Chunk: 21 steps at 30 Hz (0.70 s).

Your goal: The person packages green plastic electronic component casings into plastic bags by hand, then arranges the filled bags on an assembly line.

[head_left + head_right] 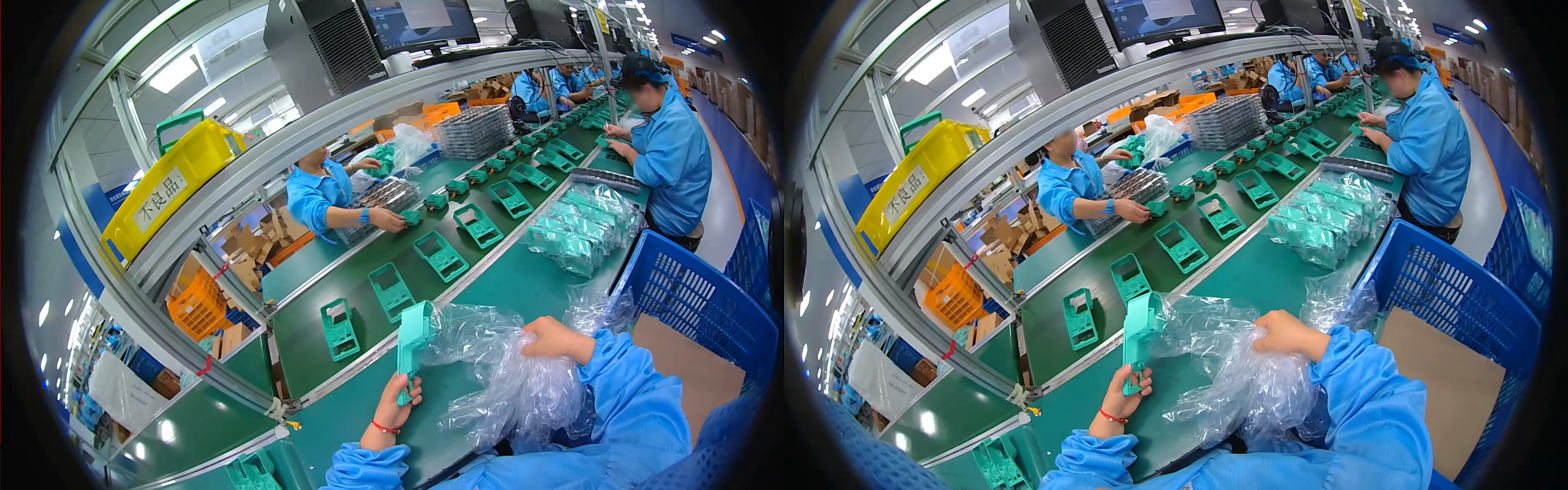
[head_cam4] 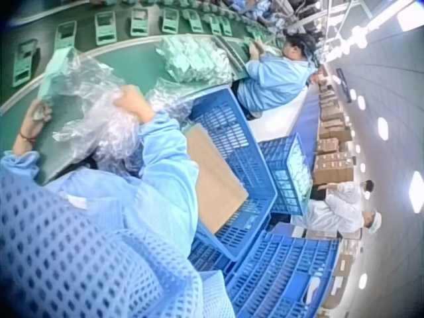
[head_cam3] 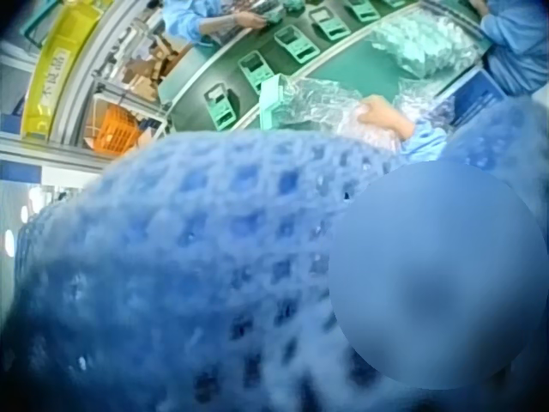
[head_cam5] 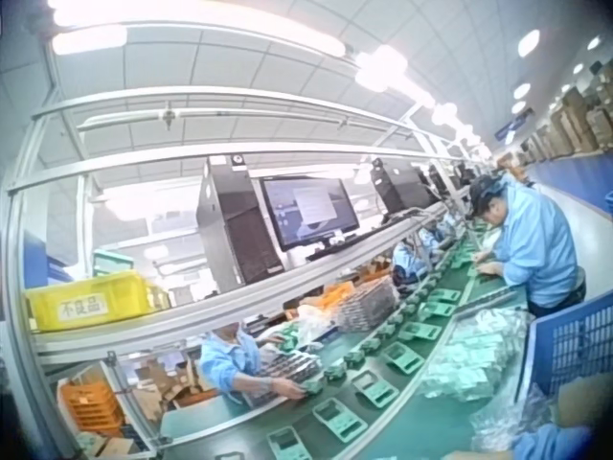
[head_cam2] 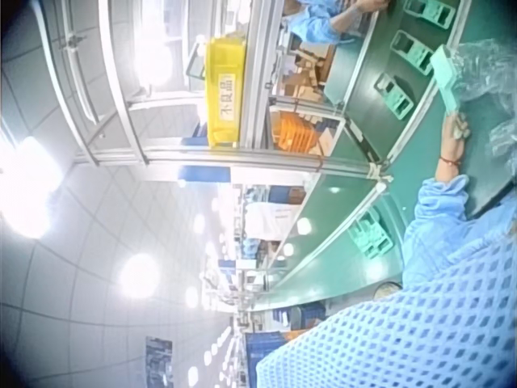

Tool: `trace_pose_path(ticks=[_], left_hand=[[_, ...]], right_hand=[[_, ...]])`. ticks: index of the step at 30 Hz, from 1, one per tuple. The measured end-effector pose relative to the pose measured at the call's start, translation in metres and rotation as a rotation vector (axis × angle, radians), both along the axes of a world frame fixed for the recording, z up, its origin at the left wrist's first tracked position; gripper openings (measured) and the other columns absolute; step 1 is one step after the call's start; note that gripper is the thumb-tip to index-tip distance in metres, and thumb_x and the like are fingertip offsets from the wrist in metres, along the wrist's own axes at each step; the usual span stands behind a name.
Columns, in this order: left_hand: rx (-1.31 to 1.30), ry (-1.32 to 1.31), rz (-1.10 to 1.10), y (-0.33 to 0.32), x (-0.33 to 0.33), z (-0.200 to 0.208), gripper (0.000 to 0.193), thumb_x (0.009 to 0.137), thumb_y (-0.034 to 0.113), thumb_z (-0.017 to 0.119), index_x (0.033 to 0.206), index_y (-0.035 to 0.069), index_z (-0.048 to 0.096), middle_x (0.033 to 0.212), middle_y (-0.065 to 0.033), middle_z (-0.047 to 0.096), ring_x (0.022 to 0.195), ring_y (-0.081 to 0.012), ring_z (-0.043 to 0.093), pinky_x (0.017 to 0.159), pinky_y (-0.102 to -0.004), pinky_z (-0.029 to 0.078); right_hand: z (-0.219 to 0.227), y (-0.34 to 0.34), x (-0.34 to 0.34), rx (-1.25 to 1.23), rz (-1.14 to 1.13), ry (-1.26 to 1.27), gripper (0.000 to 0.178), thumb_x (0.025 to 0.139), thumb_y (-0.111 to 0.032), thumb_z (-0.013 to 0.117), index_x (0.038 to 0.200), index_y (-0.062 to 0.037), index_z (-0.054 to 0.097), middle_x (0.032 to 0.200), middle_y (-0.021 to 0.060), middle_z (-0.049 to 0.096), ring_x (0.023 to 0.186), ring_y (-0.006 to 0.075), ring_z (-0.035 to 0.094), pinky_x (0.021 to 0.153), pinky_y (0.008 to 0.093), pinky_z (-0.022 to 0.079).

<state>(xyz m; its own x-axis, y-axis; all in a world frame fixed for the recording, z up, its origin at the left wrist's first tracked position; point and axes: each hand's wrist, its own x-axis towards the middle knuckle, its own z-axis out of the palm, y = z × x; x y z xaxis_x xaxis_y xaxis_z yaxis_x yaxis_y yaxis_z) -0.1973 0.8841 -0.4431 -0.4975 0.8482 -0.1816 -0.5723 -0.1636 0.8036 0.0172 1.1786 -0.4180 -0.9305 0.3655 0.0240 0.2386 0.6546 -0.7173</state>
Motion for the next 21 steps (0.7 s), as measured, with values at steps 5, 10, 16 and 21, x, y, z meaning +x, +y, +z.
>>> trace_pose_path(ticks=[5,10,16,21], left_hand=[[0.039,-0.029,-0.005,0.0,-0.001,-0.007,0.034,0.084,0.034,0.058,0.095,0.003,0.051,0.089,-0.0091,0.05,0.072,-0.0148,0.046,0.062,-0.0279,0.04],[-0.102,1.091,0.435,0.007,-0.002,-0.015,0.071,0.064,0.025,0.077,0.119,-0.001,0.039,0.098,-0.0108,0.049,0.085,-0.0223,0.053,0.077,-0.0304,0.044],[-0.31,1.641,0.648,0.008,0.008,0.008,0.084,0.052,0.02,0.082,0.12,0.002,0.036,0.112,-0.0156,0.044,0.107,-0.0316,0.043,0.094,-0.0412,0.034],[-0.21,1.633,0.689,0.01,0.009,0.01,0.077,0.053,0.019,0.08,0.117,0.004,0.041,0.113,-0.0138,0.047,0.112,-0.0341,0.04,0.097,-0.0445,0.03]], right_hand=[[-0.004,0.001,0.001,-0.048,-0.005,0.049,0.029,0.064,-0.026,0.068,0.077,-0.0004,0.064,0.069,0.0186,0.062,0.066,0.0313,0.06,0.062,0.0384,0.046],[-0.009,0.005,-0.001,-0.029,0.002,0.047,0.028,0.064,-0.026,0.067,0.075,0.0,0.064,0.067,0.0196,0.061,0.064,0.0326,0.059,0.061,0.0395,0.046],[-0.005,0.005,0.0,0.028,0.021,-0.012,0.032,0.066,-0.025,0.069,0.086,-0.0006,0.066,0.074,0.0168,0.064,0.069,0.0258,0.061,0.064,0.0362,0.047],[-0.003,0.003,-0.001,-0.014,0.015,0.014,0.031,0.065,-0.026,0.068,0.082,-0.0002,0.065,0.072,0.0189,0.063,0.067,0.0303,0.061,0.063,0.0383,0.047]])
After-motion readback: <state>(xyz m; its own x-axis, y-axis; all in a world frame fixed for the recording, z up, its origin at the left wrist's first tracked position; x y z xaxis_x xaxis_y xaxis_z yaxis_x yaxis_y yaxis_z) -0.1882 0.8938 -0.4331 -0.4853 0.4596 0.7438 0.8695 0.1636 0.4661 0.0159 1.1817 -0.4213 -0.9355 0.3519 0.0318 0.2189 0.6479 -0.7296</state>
